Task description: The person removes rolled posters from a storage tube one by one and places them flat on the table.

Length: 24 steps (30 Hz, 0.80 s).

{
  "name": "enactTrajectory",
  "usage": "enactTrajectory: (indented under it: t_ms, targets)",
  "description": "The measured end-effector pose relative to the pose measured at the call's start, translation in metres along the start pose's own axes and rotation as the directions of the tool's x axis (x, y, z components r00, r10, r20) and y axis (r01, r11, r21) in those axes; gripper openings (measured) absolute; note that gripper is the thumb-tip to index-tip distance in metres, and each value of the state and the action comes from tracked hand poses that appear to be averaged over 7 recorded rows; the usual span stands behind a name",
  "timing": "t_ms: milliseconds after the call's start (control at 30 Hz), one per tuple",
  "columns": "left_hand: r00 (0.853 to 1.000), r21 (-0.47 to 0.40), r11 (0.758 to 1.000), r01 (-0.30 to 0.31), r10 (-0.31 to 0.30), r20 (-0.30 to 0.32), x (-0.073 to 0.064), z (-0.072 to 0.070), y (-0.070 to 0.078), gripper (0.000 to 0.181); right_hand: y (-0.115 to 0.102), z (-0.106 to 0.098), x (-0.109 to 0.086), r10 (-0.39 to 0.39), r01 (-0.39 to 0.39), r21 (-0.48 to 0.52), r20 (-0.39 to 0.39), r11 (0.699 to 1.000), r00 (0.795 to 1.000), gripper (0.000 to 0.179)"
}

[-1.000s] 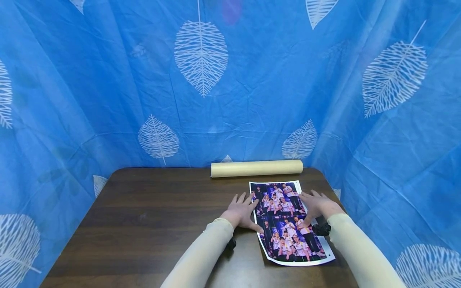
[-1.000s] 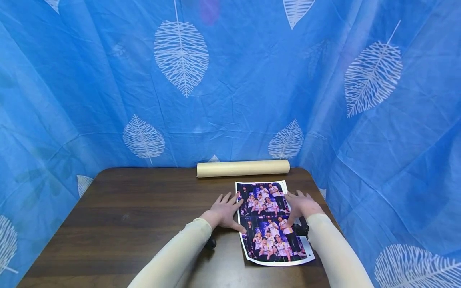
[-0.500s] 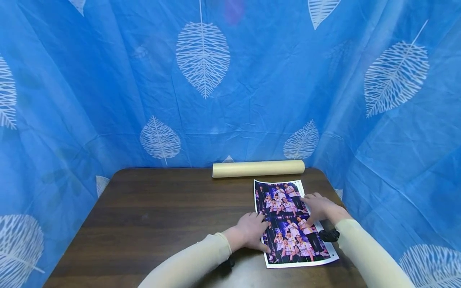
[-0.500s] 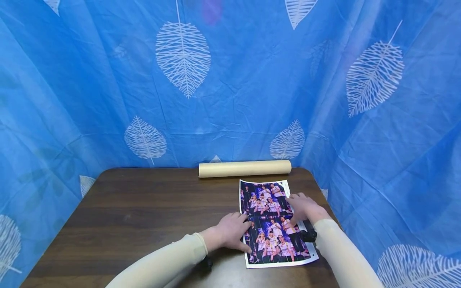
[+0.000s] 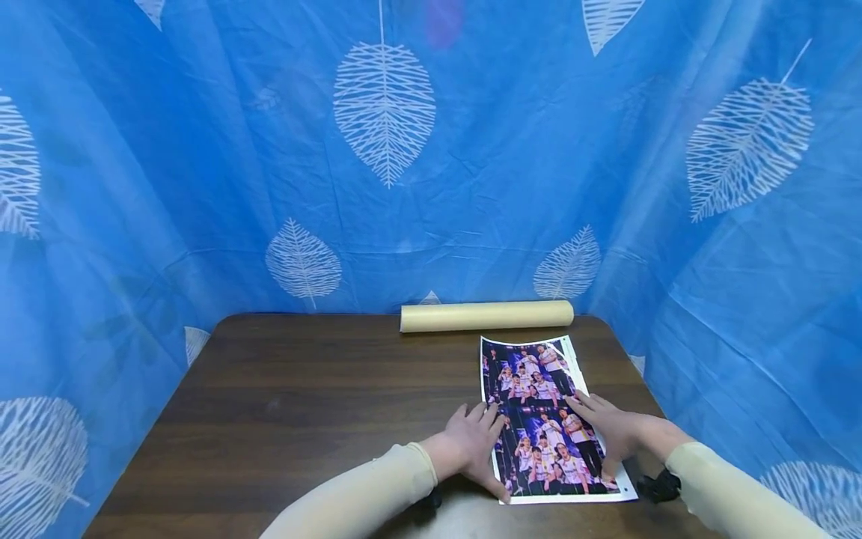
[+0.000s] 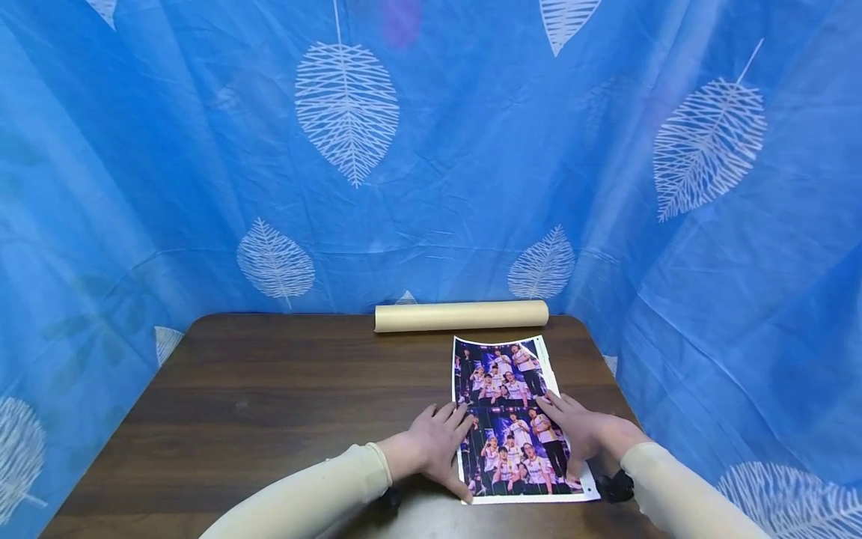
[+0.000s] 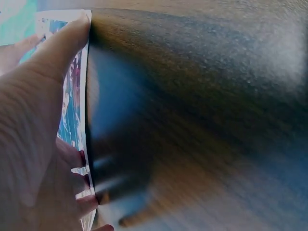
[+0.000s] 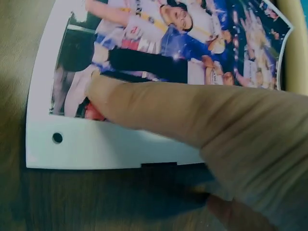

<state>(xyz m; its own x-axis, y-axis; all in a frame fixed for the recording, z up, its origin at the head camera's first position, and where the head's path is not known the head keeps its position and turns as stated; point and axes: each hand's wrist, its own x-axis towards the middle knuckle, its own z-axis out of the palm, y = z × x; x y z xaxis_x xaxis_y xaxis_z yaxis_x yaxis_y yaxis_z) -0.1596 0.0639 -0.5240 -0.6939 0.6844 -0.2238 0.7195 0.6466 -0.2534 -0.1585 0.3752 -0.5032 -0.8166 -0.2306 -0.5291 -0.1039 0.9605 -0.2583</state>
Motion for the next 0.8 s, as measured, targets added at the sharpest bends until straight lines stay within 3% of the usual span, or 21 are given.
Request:
enactTrajectory:
  t_ms: [133, 333, 567, 800]
  targets:
    - [1.0, 0.02, 1.0, 0.001, -0.002, 0.004, 0.001, 0.003, 0.004, 0.134, -0.001, 0.001, -0.005, -0.017, 0.017, -0.013, 0.017, 1.0, 1.0, 0.146]
    - [1.0, 0.001, 1.0, 0.014, -0.014, 0.012, 0.0, 0.005, 0.005, 0.134, -0.003, 0.006, -0.004, 0.013, -0.011, -0.111, 0.02, 0.994, 1.0, 0.153]
    - [1.0, -0.013, 1.0, 0.006, -0.005, 0.021, -0.001, 0.006, 0.003, 0.133, -0.005, 0.006, 0.002, 0.046, -0.044, -0.163, 0.011, 0.986, 0.999, 0.156]
    - [1.0, -0.021, 1.0, 0.001, 0.0, 0.022, 0.0, 0.005, 0.002, 0.133, -0.011, 0.001, 0.002, 0.025, -0.025, -0.213, -0.002, 0.977, 1.0, 0.156]
